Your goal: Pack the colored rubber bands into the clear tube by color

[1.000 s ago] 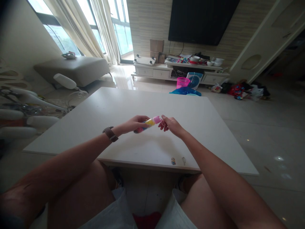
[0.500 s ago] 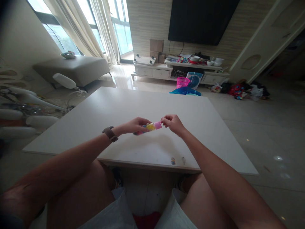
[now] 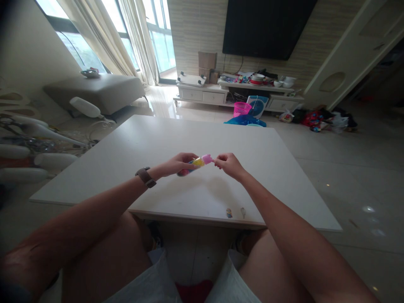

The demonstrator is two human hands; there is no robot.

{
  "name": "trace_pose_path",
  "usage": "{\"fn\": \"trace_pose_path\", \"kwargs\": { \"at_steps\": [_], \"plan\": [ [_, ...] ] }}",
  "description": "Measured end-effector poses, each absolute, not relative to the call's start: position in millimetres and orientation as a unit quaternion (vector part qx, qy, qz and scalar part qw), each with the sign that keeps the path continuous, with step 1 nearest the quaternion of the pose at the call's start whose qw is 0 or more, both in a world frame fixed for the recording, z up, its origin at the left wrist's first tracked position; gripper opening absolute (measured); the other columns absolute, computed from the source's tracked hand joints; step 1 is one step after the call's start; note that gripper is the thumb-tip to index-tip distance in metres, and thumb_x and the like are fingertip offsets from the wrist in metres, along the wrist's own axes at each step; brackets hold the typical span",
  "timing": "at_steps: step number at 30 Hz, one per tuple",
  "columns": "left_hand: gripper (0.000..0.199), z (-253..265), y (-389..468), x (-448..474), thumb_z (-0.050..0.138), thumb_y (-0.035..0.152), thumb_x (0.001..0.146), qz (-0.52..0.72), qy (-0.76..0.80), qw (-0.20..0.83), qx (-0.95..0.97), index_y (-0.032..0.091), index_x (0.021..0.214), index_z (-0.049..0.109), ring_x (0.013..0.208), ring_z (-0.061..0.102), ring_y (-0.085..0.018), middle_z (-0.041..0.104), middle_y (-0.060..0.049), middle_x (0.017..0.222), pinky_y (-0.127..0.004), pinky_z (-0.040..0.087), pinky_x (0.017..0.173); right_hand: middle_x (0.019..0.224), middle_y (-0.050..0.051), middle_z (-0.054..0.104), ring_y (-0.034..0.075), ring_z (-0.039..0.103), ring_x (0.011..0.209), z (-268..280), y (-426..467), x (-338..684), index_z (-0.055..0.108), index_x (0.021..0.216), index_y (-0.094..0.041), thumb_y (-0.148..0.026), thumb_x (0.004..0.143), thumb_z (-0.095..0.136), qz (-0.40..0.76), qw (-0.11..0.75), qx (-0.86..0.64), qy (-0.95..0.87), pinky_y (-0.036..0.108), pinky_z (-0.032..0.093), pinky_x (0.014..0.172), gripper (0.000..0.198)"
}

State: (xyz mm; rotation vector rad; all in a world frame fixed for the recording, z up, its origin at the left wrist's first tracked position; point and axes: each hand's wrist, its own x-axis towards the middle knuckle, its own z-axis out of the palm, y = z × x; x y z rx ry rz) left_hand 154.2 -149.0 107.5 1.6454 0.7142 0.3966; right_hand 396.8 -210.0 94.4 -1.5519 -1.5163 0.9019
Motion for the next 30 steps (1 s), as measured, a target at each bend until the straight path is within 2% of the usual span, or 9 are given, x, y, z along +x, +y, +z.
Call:
{"fn": "trace_pose_path", "kwargs": {
  "at_steps": [6,9,14,19,27,30],
  "plan": [
    [0.048,103.9,-146.9,152.2,0.076,0.036,0.075,0.123,0.328,0.568,0.745,0.011,0.116,0.068,0.050,0.049,-0.007,0.060,-0.002,0.074,-0.019,0.039,0.042,0.095,0.006,0.065,0.017,0.058,0.082,98.0,-211.2,394.6,0.073,0.065,-0.019,-0.041,0.077,0.068,0.310,0.410,-0.569,-0.642,0.030,0.047,0.071,0.026],
    [0.054,103.6,-147.8,151.0,0.076,0.039,0.074,0.096,0.296,0.569,0.761,0.012,0.120,0.067,0.052,0.050,-0.008,0.063,-0.003,0.080,-0.020,0.040,0.043,0.099,0.006,0.065,0.018,0.059,0.086,95.4,-209.7,394.9,0.074,0.068,-0.019,-0.041,0.079,0.066,0.308,0.405,-0.566,-0.649,0.030,0.047,0.071,0.025],
    [0.056,108.0,-149.7,150.3,0.076,0.040,0.074,0.099,0.276,0.590,0.752,0.013,0.122,0.066,0.053,0.049,-0.008,0.062,-0.003,0.080,-0.019,0.038,0.043,0.093,0.006,0.066,0.018,0.059,0.083,87.3,-205.7,399.2,0.070,0.067,-0.018,-0.039,0.081,0.062,0.286,0.394,-0.593,-0.642,0.030,0.047,0.070,0.026],
    [0.051,112.6,-151.7,151.3,0.078,0.038,0.073,0.138,0.295,0.609,0.723,0.012,0.116,0.067,0.053,0.049,-0.007,0.060,-0.002,0.077,-0.018,0.038,0.043,0.079,0.004,0.066,0.016,0.056,0.072,80.3,-203.6,402.7,0.069,0.070,-0.016,-0.041,0.080,0.060,0.312,0.345,-0.621,-0.632,0.029,0.044,0.065,0.028],
    [0.043,104.6,-147.6,153.9,0.075,0.038,0.076,0.160,0.332,0.573,0.732,0.011,0.110,0.069,0.051,0.049,-0.008,0.058,-0.001,0.070,-0.019,0.038,0.043,0.061,0.003,0.062,0.014,0.055,0.061,92.0,-211.1,397.9,0.066,0.068,-0.016,-0.046,0.081,0.063,0.372,0.318,-0.606,-0.627,0.026,0.040,0.058,0.033],
    [0.045,102.5,-145.9,153.2,0.075,0.037,0.075,0.149,0.337,0.554,0.746,0.011,0.112,0.071,0.052,0.049,-0.008,0.059,-0.001,0.070,-0.020,0.038,0.044,0.055,0.000,0.058,0.012,0.050,0.054,98.1,-214.0,394.6,0.066,0.069,-0.016,-0.046,0.082,0.061,0.365,0.317,-0.596,-0.641,0.026,0.036,0.053,0.033]
  ]
}}
